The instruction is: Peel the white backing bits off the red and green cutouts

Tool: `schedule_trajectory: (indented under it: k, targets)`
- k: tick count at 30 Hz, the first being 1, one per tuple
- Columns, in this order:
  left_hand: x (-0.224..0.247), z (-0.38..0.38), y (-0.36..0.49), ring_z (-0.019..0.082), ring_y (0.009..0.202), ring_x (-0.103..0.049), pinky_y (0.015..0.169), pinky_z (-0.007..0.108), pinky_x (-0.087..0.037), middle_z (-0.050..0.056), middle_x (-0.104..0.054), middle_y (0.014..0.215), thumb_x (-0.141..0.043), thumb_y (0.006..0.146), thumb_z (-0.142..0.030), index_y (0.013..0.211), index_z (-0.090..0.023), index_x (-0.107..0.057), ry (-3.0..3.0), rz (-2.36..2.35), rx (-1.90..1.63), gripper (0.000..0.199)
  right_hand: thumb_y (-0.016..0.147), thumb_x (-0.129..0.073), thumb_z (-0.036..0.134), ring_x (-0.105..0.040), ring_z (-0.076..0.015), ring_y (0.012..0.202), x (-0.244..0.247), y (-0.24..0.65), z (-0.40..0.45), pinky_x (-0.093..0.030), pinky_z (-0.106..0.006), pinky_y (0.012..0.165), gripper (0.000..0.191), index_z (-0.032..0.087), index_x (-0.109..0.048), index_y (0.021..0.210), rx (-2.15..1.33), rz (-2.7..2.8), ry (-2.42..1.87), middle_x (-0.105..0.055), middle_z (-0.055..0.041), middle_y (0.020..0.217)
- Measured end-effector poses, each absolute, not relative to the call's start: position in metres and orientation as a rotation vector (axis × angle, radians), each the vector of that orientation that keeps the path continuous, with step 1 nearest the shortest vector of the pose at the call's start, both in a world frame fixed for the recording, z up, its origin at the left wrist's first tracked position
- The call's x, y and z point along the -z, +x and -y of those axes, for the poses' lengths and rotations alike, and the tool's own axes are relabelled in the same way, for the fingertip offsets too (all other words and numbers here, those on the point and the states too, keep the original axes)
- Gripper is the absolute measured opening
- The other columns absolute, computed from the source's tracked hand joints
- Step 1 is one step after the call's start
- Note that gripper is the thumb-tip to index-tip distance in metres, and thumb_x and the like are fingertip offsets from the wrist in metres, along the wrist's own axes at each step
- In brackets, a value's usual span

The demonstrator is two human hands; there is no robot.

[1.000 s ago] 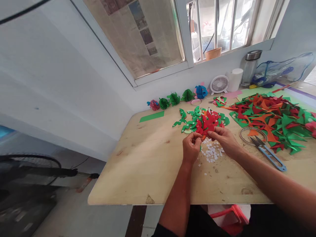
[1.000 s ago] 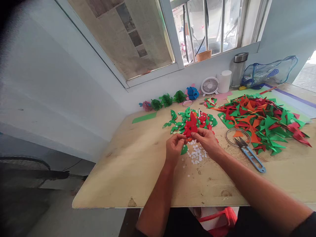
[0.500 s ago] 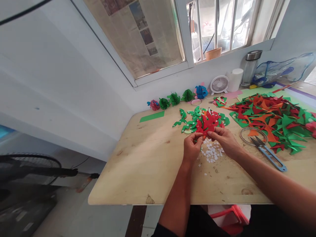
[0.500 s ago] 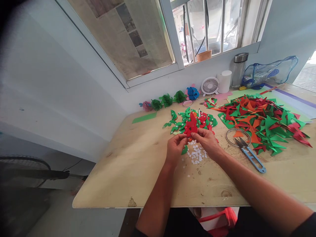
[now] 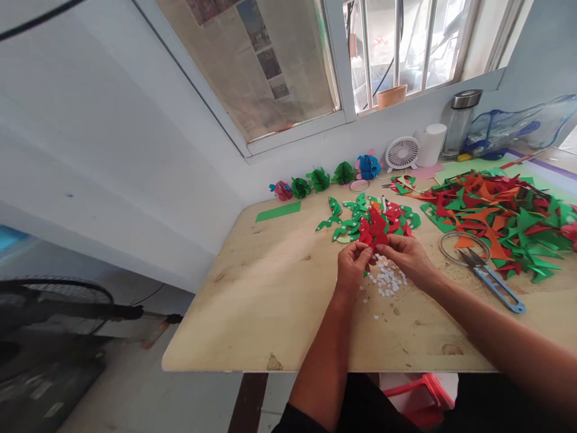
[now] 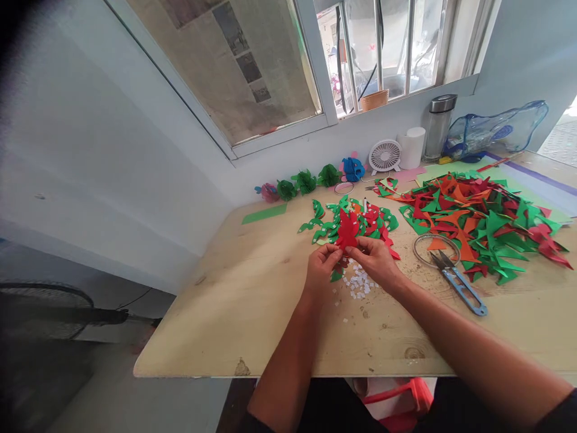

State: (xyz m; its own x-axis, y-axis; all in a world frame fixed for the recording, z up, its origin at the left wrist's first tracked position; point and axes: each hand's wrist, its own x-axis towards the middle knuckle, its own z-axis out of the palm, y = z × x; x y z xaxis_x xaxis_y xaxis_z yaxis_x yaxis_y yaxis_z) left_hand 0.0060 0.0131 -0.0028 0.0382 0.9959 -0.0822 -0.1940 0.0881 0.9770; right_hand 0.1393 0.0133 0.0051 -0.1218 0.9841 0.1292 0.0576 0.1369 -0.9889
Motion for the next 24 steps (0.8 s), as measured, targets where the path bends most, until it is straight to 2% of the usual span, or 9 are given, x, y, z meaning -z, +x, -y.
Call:
schedule_trajectory:
  k: [9, 16, 24]
  targets:
    - [0.0013, -0.0124, 0.0058, 0.009, 0.046, -0.053, 0.045, 0.02, -0.036, -0.002, -0.058, 0.051, -0.068, 0.061, -0.033, 0.065, -0.016, -0.054, 1.027, -1.095, -1.215, 0.022, 0.07, -0.06, 0.051, -0.047, -0.0128, 0.056, -0.0055, 0.1391, -0.0132, -0.034, -0.024, 0.05, 0.035, 0.016, -0.061, 0.069, -1.177, 1.387, -1.116, -0.056, 0.0001, 0.059]
    - [0.0042, -0.0142, 0.006, 0.01, 0.045, -0.053, 0.044, 0.02, -0.036, -0.002, -0.058, 0.049, -0.066, 0.06, -0.029, 0.066, -0.016, -0.054, 1.039, -1.104, -1.22, 0.019, 0.067, -0.064, 0.047, -0.039, -0.0092, 0.051, -0.0069, 0.1387, -0.0127, -0.03, -0.023, 0.048, 0.032, 0.016, -0.057, 0.064, -1.313, 1.266, -1.12, -0.05, 0.0031, 0.056]
    - [0.0058, -0.0147, 0.0057, 0.01, 0.046, -0.053, 0.044, 0.02, -0.036, -0.002, -0.057, 0.051, -0.063, 0.058, -0.023, 0.066, -0.016, -0.055, 1.074, -1.098, -1.196, 0.014, 0.065, -0.065, 0.048, -0.038, -0.0093, 0.051, -0.0096, 0.1383, -0.0117, -0.029, -0.024, 0.05, 0.034, 0.017, -0.054, 0.061, -1.323, 1.238, -1.123, -0.049, 0.0039, 0.054]
